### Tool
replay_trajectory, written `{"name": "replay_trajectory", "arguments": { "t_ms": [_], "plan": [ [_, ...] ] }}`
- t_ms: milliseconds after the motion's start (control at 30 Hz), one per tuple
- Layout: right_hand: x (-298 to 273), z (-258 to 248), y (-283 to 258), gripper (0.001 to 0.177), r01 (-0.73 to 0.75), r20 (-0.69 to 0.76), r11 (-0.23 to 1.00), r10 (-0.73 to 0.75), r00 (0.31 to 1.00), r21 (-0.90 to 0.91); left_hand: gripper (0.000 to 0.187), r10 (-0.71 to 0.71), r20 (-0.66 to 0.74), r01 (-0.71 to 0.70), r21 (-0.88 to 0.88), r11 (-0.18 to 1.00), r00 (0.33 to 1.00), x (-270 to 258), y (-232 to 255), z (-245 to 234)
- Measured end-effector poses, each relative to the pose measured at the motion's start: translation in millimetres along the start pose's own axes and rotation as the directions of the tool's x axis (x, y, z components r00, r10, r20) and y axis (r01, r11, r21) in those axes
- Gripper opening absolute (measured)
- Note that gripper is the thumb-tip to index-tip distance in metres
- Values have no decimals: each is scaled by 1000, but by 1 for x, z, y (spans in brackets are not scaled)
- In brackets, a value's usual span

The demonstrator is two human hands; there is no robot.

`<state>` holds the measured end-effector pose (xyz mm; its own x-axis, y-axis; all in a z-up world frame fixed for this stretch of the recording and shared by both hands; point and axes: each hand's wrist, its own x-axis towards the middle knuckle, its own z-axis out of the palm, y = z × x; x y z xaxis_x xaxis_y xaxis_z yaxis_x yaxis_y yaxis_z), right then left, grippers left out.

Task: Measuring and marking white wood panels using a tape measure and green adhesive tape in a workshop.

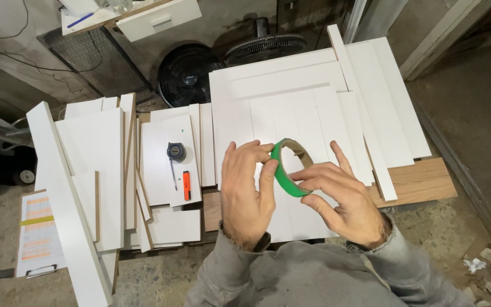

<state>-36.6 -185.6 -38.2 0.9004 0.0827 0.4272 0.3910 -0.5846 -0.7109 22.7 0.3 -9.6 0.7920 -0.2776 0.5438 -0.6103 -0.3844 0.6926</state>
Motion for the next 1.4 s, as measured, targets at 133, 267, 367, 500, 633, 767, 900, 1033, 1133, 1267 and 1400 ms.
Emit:
{"name": "replay_trajectory", "arguments": {
  "t_ms": [133,267,367,500,633,767,900,1033,1133,1267,1400],
  "plan": [
    [-2,5,17,11,92,68,995,-95,993,43,10,-33,9,33,21,999,999,4,-9,-6],
    [-2,7,27,7,59,94,998,-61,994,28,10,-60,-17,60,36,998,998,6,-13,-6],
    [1,4,26,7,58,115,998,-62,991,34,11,-71,-20,71,14,997,997,8,-14,-7],
    [-2,5,35,9,-23,140,1000,23,990,3,13,-324,-9,323,-62,944,946,14,-12,-14],
    [1,4,33,13,-74,146,997,70,987,21,13,-70,-52,70,-4,998,996,21,-9,-22],
    [1,3,36,16,25,141,998,-32,989,55,17,-460,7,459,-71,886,888,27,-10,-29],
    [-7,8,50,15,-10,166,997,-2,986,71,16,-203,-45,201,-42,979,978,25,-17,-28],
    [-8,9,51,18,-96,194,991,78,978,88,17,-331,9,331,-52,942,944,29,-15,-29],
    [-7,8,51,19,-178,221,981,158,962,75,16,-206,-29,206,-12,979,978,28,-20,-29],
    [2,9,41,21,-261,240,962,235,942,82,14,-178,0,178,3,984,984,35,-15,-30],
    [9,17,35,26,-478,299,878,450,841,23,15,-246,8,246,40,968,969,33,-24,-29]
  ]
}}
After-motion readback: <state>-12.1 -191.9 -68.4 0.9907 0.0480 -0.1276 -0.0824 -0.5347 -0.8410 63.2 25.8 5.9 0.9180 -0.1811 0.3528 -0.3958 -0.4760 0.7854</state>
